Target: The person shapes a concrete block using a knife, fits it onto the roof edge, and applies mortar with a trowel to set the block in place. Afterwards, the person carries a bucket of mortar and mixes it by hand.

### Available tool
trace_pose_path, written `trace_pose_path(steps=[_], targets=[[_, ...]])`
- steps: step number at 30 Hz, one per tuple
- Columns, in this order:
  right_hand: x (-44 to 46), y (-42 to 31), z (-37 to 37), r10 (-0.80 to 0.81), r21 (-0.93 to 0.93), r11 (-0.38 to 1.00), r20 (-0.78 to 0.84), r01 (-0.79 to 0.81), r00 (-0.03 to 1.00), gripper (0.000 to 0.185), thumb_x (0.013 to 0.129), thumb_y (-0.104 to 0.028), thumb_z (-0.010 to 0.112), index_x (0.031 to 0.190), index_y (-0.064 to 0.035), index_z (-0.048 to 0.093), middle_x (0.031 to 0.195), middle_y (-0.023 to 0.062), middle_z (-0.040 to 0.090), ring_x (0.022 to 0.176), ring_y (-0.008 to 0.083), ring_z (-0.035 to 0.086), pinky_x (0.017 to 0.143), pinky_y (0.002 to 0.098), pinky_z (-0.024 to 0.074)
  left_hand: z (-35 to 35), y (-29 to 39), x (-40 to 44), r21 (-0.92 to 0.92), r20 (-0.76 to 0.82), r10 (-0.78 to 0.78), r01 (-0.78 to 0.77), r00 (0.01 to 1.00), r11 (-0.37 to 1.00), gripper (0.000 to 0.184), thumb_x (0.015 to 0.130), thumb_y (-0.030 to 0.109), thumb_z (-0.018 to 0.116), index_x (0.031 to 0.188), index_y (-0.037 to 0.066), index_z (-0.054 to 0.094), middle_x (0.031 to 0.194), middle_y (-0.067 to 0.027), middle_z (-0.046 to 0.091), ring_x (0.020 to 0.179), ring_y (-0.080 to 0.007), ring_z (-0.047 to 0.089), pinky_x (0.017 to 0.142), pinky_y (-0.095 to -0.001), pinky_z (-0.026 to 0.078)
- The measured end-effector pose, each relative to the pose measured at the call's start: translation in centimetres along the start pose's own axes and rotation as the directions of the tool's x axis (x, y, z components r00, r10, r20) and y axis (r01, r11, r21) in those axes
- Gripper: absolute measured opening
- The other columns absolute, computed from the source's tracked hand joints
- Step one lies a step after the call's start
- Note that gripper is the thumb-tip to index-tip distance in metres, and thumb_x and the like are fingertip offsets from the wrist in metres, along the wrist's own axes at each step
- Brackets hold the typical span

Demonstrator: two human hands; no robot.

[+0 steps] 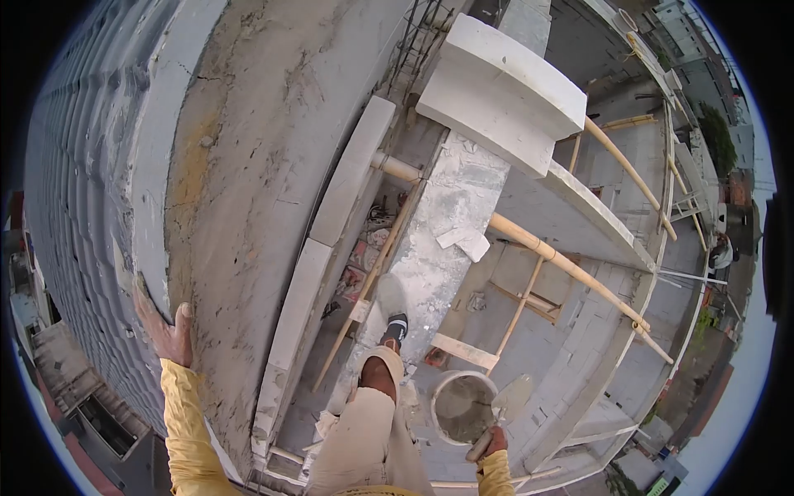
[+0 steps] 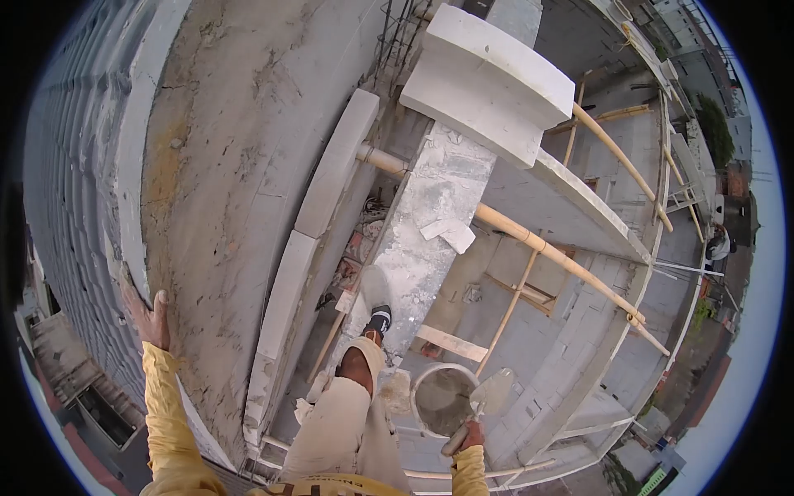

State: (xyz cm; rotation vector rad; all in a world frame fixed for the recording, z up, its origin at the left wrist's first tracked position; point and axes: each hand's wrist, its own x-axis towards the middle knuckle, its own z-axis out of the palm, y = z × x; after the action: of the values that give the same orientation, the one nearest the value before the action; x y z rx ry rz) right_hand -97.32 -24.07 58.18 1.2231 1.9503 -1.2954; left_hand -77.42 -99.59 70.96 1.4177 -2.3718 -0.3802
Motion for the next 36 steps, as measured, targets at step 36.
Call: trace_pose_path(steps=[36], targets=[[-1.4, -73.4, 30.9, -0.450, 0.140, 0.893, 0.316, 0.428, 0.835, 0.023, 0.083, -0.025, 0.063, 0.091, -0.0046, 0.067, 0.084, 0.0057, 0.062, 0.073, 0.0178, 0.060, 0.069, 0.0314, 0.0509, 2.5, 45.9, 57.8, -0.108, -0.240, -0.051, 0.026, 0.969, 0.994, 0.102, 0.086, 0.054, 0.071, 0.156, -0.001, 0.020, 0.161, -0.0210, 0.023, 0.151, -0.0363, 0.018, 0.122, -0.0490, 0.018]])
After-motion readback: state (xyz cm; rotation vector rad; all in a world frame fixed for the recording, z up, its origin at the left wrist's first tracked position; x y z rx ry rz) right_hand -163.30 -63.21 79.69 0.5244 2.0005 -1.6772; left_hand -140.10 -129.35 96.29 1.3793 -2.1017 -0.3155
